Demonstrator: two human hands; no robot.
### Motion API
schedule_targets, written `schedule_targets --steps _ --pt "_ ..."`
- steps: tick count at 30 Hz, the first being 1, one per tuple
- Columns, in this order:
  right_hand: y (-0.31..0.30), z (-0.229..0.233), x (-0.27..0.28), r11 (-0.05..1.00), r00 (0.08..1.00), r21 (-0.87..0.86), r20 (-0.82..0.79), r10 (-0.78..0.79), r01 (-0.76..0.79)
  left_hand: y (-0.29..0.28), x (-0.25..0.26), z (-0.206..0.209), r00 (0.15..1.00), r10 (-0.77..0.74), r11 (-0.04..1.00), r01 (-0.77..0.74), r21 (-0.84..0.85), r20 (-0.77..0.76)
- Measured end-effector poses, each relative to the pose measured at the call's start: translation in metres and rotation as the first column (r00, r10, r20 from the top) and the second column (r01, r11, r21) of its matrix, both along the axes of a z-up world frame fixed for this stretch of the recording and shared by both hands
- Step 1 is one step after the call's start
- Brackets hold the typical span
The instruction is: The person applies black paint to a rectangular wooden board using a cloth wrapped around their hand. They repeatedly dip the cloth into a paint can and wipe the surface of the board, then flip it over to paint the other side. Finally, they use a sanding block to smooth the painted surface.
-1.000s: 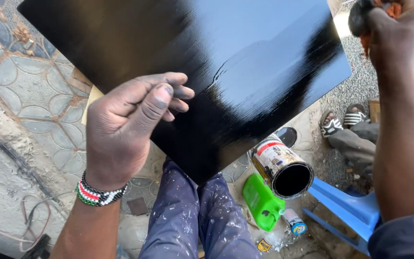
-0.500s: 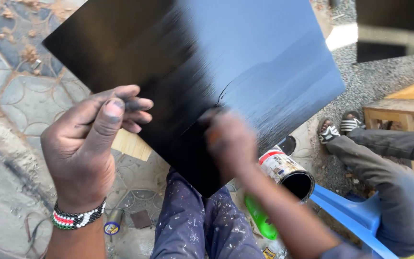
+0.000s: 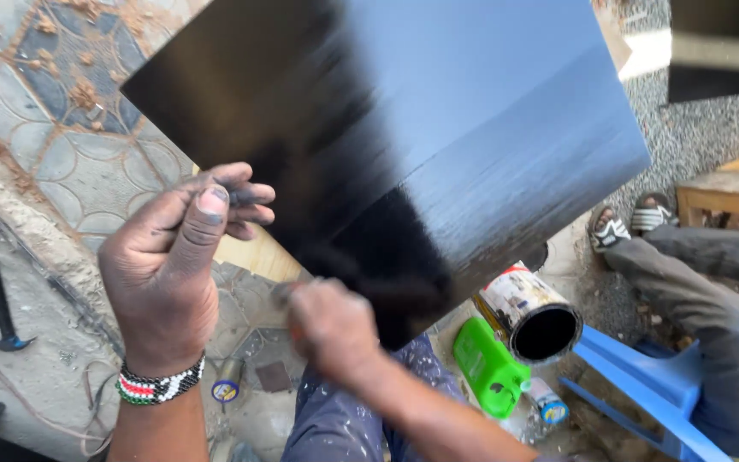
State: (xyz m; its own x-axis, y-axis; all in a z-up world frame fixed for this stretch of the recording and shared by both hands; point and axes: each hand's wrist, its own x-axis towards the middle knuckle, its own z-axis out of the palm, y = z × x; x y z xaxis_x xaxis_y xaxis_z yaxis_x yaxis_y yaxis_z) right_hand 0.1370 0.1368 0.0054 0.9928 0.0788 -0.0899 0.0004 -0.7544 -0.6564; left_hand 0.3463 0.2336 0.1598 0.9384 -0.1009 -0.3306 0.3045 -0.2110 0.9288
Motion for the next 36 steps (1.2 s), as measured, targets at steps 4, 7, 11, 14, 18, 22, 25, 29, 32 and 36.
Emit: schedule_targets --steps 4,7,11,14,18,22,25,29,32,36 --pt "-0.242 -0.079 0.074 0.651 0.913 0.748 0.168 -0.372 0.127 0.003 0.008 -0.009 1.000 0.009 1.000 -0.009 -0.007 -0.006" --pt "-0.440 -0.054 0.154 0.783 0.860 -0.386 0.056 -0.508 0.487 0.014 -0.001 -0.016 0.999 0.026 1.000 -0.026 0.001 -0.038" --pt "-0.380 -0.047 0.176 0.878 0.911 -0.278 0.257 -0.323 0.390 0.018 -0.008 -0.026 0.992 0.115 0.993 -0.115 0.007 -0.060" --pt "-0.124 -0.051 0.053 0.961 0.972 -0.148 0.064 -0.227 0.234 0.010 -0.016 -0.028 0.982 0.168 0.985 -0.169 -0.010 -0.084" --pt "-0.011 -0.008 0.031 0.994 0.999 -0.110 -0.037 -0.001 -0.003 -0.018 -0.008 -0.008 0.996 0.080 0.996 -0.081 -0.042 -0.030" --pt "-0.284 -0.104 0.088 0.781 0.969 -0.577 0.089 -0.229 0.238 -0.025 -0.008 -0.018 0.993 0.068 0.995 -0.075 -0.063 -0.098" --pt "-0.494 -0.083 0.175 0.730 0.895 -0.527 0.168 -0.413 0.435 -0.012 -0.015 -0.020 0.994 0.070 0.996 -0.075 -0.051 -0.086" --pt "-0.434 -0.060 0.190 0.824 0.833 -0.133 0.141 -0.535 0.552 0.005 -0.016 -0.025 0.985 0.166 0.986 -0.168 -0.020 -0.053" --pt "-0.211 -0.158 0.068 0.927 0.903 -0.132 -0.213 -0.373 0.352 0.009 -0.015 -0.025 0.975 0.221 0.975 -0.221 -0.008 -0.012" --pt "0.003 0.025 0.065 0.992 0.998 0.122 -0.055 0.007 0.000 -0.012 -0.006 -0.011 0.969 0.245 0.969 -0.245 -0.019 -0.027"
